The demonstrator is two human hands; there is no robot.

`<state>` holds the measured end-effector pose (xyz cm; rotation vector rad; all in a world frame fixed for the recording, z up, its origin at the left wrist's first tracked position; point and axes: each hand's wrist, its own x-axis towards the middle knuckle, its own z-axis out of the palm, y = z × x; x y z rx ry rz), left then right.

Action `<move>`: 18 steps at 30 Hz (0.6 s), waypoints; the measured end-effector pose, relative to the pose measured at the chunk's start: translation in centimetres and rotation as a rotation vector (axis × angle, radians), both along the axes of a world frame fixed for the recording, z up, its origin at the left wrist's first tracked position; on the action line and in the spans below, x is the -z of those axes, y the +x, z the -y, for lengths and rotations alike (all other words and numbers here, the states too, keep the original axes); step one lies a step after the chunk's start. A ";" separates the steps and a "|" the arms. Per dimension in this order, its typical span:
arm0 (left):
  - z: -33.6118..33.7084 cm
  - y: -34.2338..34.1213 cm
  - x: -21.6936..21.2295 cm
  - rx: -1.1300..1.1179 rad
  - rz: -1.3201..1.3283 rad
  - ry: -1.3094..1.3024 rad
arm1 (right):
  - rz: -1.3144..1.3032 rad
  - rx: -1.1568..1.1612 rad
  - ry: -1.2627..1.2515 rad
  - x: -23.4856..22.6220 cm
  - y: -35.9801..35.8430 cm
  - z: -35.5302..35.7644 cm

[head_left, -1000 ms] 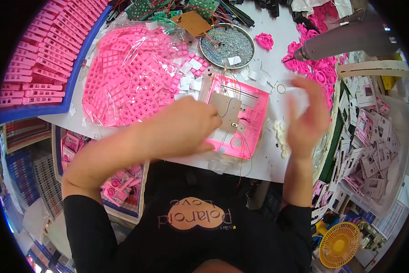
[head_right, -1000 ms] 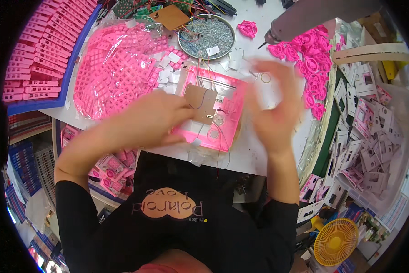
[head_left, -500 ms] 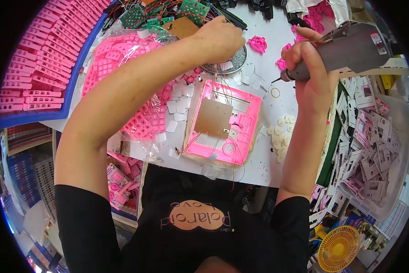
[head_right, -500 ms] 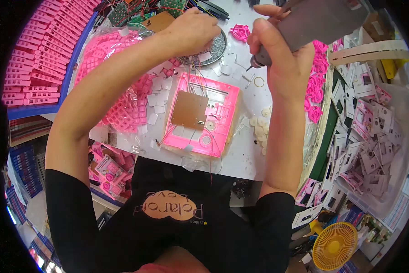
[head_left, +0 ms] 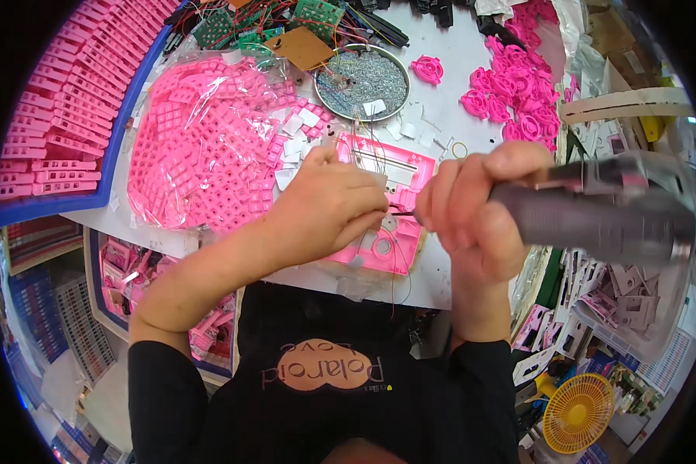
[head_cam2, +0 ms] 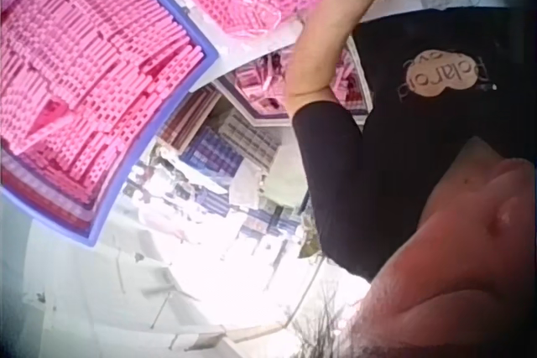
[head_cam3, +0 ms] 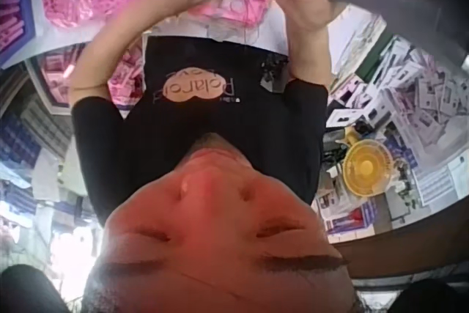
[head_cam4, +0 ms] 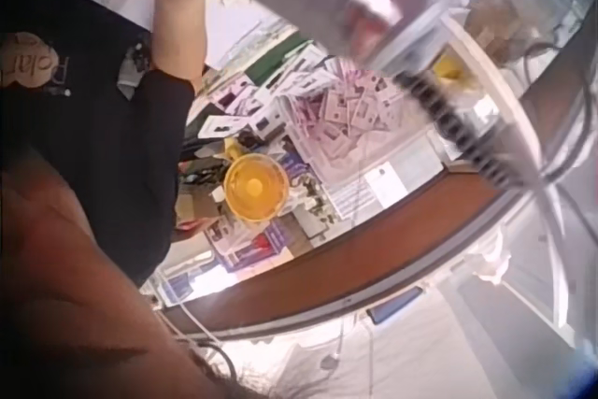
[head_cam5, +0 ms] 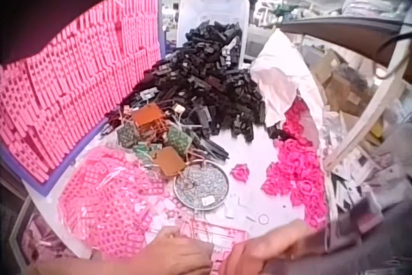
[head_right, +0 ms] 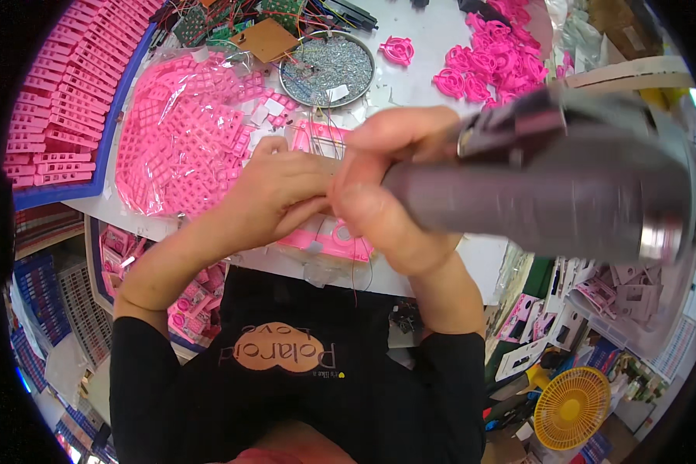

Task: The person is assembling a pink toy cash register by installing a circuit board and securing it with an electric screwdriver.

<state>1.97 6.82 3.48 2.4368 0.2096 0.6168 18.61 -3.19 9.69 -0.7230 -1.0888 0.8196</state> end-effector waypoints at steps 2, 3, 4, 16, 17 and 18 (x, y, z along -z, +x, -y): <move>0.5 -0.7 0.4 -0.008 -0.009 -0.142 | -0.011 -0.005 0.030 0.0 -0.8 0.4; 0.7 -0.9 0.5 -0.013 -0.013 -0.211 | -0.034 -0.016 0.032 0.0 -1.1 0.5; 0.9 -1.0 0.4 -0.011 -0.007 -0.236 | -0.034 -0.009 0.021 0.0 -1.2 0.7; -0.1 0.4 -1.9 0.026 0.015 0.059 | -0.160 -0.079 0.153 1.0 -0.6 0.3; -1.9 1.5 -2.3 0.107 -0.030 -0.016 | -0.191 -0.072 0.180 1.3 -0.1 0.3; -3.9 2.9 -2.3 0.191 -0.075 -0.093 | -0.191 -0.038 0.161 1.4 0.2 0.4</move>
